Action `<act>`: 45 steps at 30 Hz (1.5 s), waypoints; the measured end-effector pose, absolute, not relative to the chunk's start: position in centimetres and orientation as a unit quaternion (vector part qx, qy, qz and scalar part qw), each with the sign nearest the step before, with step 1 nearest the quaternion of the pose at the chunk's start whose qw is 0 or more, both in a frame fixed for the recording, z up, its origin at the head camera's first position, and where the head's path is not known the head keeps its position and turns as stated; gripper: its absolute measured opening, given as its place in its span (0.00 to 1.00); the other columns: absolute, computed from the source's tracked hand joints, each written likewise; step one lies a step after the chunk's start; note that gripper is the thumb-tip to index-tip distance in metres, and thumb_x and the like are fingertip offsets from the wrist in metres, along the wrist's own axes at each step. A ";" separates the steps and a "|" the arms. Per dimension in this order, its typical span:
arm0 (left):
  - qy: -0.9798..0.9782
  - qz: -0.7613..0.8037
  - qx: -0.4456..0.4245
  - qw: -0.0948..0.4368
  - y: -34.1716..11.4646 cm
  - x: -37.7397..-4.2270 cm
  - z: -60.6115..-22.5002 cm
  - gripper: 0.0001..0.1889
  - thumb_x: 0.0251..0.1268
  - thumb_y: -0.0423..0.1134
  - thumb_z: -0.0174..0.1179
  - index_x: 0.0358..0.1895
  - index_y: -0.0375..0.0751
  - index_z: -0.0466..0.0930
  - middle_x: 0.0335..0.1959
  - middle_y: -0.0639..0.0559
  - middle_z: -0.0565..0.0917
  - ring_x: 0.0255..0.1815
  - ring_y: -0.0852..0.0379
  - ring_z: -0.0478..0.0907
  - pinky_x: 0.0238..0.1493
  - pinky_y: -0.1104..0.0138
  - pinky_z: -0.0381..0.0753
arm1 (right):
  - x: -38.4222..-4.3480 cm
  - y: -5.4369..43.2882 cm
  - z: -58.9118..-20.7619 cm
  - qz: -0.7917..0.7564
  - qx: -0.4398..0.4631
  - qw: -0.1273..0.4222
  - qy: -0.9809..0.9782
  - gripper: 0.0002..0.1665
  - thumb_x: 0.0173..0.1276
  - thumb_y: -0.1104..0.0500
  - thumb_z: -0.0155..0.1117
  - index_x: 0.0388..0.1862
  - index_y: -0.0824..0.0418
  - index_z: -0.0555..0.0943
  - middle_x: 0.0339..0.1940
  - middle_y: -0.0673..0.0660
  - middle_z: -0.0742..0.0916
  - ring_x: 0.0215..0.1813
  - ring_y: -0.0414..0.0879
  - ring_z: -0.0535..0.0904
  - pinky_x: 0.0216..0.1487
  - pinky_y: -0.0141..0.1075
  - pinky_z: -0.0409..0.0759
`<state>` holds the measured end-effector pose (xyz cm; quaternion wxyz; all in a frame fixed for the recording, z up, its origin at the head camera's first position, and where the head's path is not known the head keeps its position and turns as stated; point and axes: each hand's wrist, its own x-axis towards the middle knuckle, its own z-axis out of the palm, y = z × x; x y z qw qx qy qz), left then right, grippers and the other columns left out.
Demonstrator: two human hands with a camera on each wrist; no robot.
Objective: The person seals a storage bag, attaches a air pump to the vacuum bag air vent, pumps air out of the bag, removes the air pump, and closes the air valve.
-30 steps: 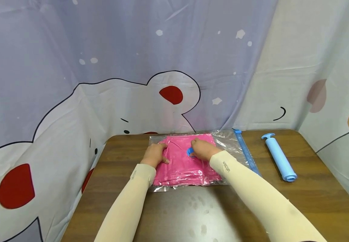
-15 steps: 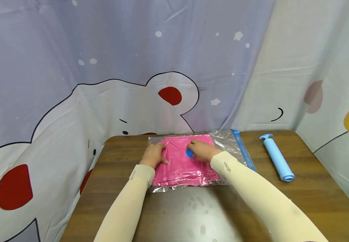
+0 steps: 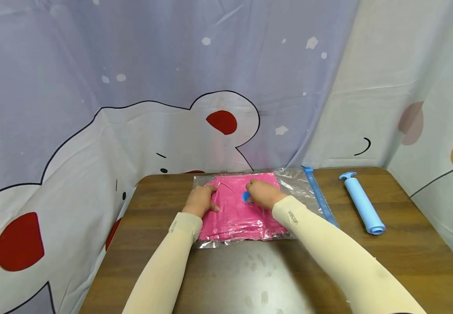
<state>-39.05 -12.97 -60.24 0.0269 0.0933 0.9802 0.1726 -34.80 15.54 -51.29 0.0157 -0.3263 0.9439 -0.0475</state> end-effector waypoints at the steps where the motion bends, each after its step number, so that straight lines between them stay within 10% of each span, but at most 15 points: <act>1: 0.980 0.172 0.093 0.028 -12.9 -39.0 -60.1 0.49 0.49 0.59 0.89 0.79 0.53 0.83 0.72 0.43 0.90 0.73 0.35 0.86 0.76 0.41 0.86 | -34.4 15.4 -50.8 -0.043 -0.318 0.017 0.947 0.20 0.78 0.53 0.79 0.54 0.68 0.88 0.47 0.63 0.89 0.45 0.55 0.91 0.58 0.51 0.94; 12: 0.979 0.185 0.089 0.009 -12.8 -38.9 -60.1 0.50 0.44 0.56 0.91 0.77 0.52 0.85 0.71 0.42 0.90 0.71 0.33 0.86 0.75 0.40 0.86 | -34.1 14.7 -49.8 -0.018 -0.284 0.030 0.958 0.28 0.79 0.43 0.77 0.55 0.68 0.88 0.49 0.64 0.92 0.51 0.61 0.93 0.62 0.55 0.93; 17: 0.979 0.182 0.087 0.019 -13.7 -37.3 -59.3 0.50 0.46 0.56 0.91 0.78 0.50 0.84 0.73 0.41 0.89 0.74 0.33 0.85 0.77 0.40 0.84 | -34.2 14.3 -49.8 -0.043 -0.332 0.034 0.942 0.20 0.79 0.54 0.77 0.62 0.64 0.87 0.54 0.63 0.92 0.56 0.60 0.93 0.66 0.53 0.92; 45: 0.987 0.135 0.088 0.029 -12.5 -39.0 -59.7 0.52 0.46 0.61 0.91 0.79 0.56 0.83 0.73 0.42 0.89 0.73 0.35 0.86 0.72 0.39 0.88 | -33.7 14.5 -50.2 0.005 -0.319 -0.015 0.948 0.14 0.76 0.59 0.79 0.52 0.67 0.89 0.43 0.65 0.91 0.44 0.60 0.91 0.49 0.55 0.94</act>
